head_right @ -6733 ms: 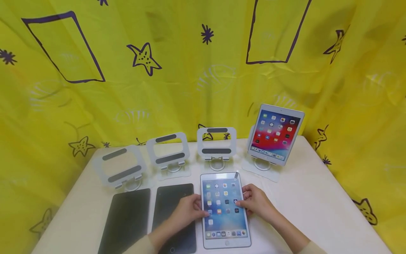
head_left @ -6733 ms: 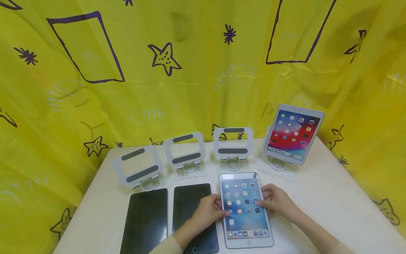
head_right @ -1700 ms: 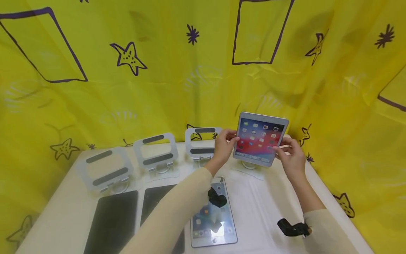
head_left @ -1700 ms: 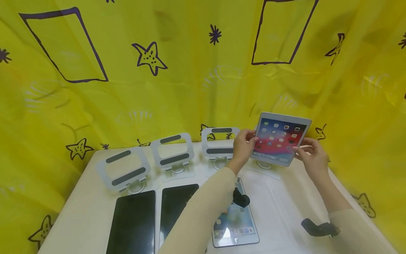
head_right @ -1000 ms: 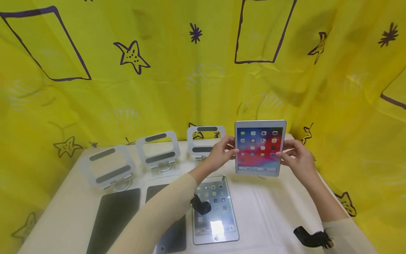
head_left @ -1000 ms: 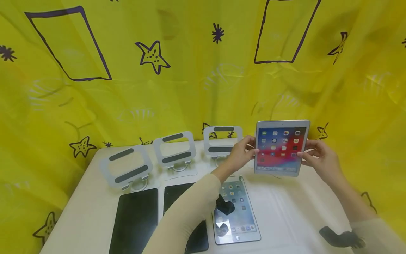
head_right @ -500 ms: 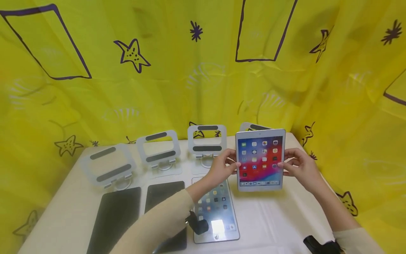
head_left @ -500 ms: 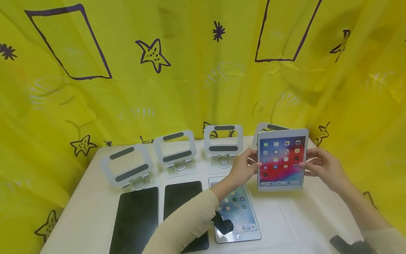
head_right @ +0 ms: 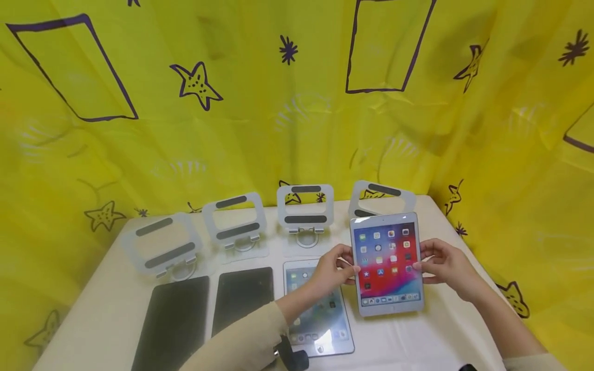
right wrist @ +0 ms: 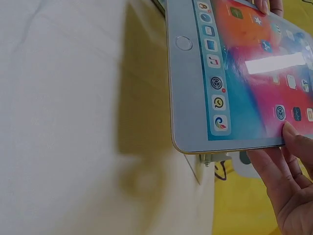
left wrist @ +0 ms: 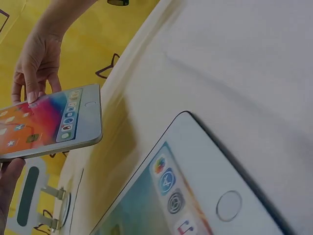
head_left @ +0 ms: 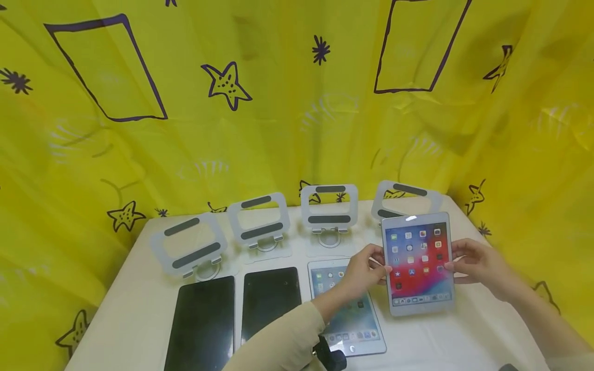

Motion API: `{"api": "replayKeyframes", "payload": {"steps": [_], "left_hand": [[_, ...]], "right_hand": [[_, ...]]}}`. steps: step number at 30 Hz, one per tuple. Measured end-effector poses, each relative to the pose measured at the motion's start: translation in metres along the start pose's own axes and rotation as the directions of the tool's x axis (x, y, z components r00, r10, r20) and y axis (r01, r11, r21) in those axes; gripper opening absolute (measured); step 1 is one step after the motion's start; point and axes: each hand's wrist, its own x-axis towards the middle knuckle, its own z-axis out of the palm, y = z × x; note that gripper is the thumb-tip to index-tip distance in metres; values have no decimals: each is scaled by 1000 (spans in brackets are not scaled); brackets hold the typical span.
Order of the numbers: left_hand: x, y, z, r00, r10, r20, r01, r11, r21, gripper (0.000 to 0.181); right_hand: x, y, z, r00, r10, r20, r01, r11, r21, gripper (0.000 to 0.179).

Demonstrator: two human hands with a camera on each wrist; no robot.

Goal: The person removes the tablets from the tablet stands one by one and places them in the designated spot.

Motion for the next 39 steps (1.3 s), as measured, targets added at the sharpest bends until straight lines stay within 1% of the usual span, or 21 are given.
{"api": "replayKeyframes", "payload": {"steps": [2, 5, 9, 14, 17, 19, 23, 27, 29, 32, 34, 36, 39], "left_hand": [[-5, -5, 2, 1000, -7, 3, 7, 1000, -29, 24], [-11, -12, 6, 1000, -14, 2, 14, 997, -70, 24], [-21, -19, 13, 999, -44, -5, 43, 994, -97, 24], [-30, -26, 20, 996, -81, -27, 78, 993, -94, 23], [-33, -30, 23, 996, -87, -36, 84, 994, -69, 24], [-34, -32, 24, 996, -85, -35, 83, 995, -55, 25], [-34, -35, 26, 996, -82, -37, 80, 995, -52, 25], [-31, -41, 27, 992, -103, -67, 98, 992, -76, 24], [-30, -44, 28, 989, -122, -87, 114, 989, -91, 23], [-27, -47, 29, 987, -119, -110, 109, 990, -94, 22], [-26, -48, 29, 987, -105, -121, 96, 992, -79, 21], [-24, -49, 28, 986, -105, -133, 96, 993, -75, 21], [-21, -50, 28, 977, -143, -155, 134, 989, -69, 21]], "right_hand": [[-1, 4, 1, 999, 25, 30, -25, 1000, 3, 43], [-3, 8, 2, 997, 42, 66, -42, 999, -4, 42], [-8, 16, 4, 993, 75, 96, -73, 997, -18, 43], [-15, 27, 7, 990, 83, 116, -84, 996, 5, 39], [-19, 31, 9, 988, 89, 126, -92, 996, 16, 39], [-21, 34, 11, 986, 108, 128, -110, 994, 12, 42], [-23, 38, 13, 984, 134, 120, -134, 991, -9, 48], [-20, 41, 14, 982, 157, 107, -155, 988, -29, 52], [-18, 42, 15, 977, 183, 106, -179, 983, -48, 54], [-14, 43, 15, 968, 229, 105, -222, 972, -81, 56], [-11, 44, 16, 961, 255, 104, -245, 964, -103, 57], [-9, 46, 16, 957, 269, 108, -257, 960, -107, 57], [-6, 48, 17, 952, 280, 123, -269, 958, -102, 56]]}}
